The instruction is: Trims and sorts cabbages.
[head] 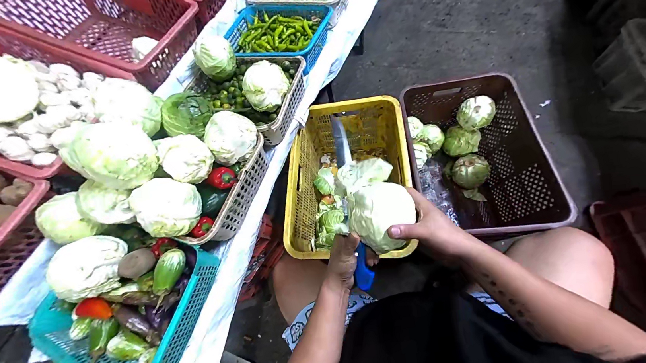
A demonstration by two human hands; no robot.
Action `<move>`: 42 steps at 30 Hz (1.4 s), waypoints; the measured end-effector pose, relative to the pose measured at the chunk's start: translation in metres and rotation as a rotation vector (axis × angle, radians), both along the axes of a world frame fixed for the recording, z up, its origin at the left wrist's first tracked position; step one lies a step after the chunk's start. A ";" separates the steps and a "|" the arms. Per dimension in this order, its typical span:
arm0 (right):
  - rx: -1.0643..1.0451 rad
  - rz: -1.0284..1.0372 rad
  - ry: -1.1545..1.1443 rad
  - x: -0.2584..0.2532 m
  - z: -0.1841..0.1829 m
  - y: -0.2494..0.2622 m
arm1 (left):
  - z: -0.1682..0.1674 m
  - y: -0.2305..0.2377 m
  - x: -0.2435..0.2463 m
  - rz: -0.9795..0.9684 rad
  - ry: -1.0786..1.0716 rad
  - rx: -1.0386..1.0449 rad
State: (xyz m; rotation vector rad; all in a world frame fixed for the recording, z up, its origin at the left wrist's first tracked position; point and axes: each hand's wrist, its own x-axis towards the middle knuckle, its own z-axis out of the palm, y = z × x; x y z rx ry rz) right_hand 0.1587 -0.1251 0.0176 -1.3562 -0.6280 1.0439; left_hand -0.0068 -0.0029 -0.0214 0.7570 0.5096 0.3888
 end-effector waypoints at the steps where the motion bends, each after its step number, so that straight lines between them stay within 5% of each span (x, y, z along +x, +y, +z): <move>1: -0.056 -0.007 -0.205 0.007 0.002 -0.001 | 0.006 0.002 0.006 0.025 0.017 0.048; 3: -0.123 0.020 -0.460 0.017 0.008 -0.003 | 0.018 0.007 0.013 0.087 0.079 0.151; 5: -0.095 0.042 -0.432 0.026 0.010 -0.005 | 0.028 0.011 0.016 0.128 0.112 0.212; 11: 0.260 0.089 0.151 0.025 -0.003 -0.013 | 0.045 0.022 0.016 0.181 0.077 0.437; 16: 0.386 0.037 0.567 0.021 -0.020 -0.012 | 0.052 0.033 0.018 0.184 0.378 0.554; 20: 0.362 0.042 0.822 0.020 -0.008 -0.012 | 0.011 0.046 0.019 -0.062 0.721 0.723; 28: -0.084 -0.251 0.615 0.019 0.032 0.075 | -0.059 0.055 -0.002 -0.236 1.055 0.925; 32: 0.181 -0.084 0.663 0.025 0.079 0.168 | -0.071 0.058 -0.005 -0.196 1.018 0.907; 35: 0.217 0.082 0.440 0.024 0.108 0.220 | -0.078 0.063 -0.004 -0.212 1.043 0.900; 39: 0.176 0.070 -0.100 -0.002 0.070 0.203 | -0.081 0.066 -0.003 -0.173 1.054 0.918; 42: 0.082 -0.059 -0.135 0.005 0.011 0.155 | -0.079 0.060 -0.003 -0.105 1.018 0.934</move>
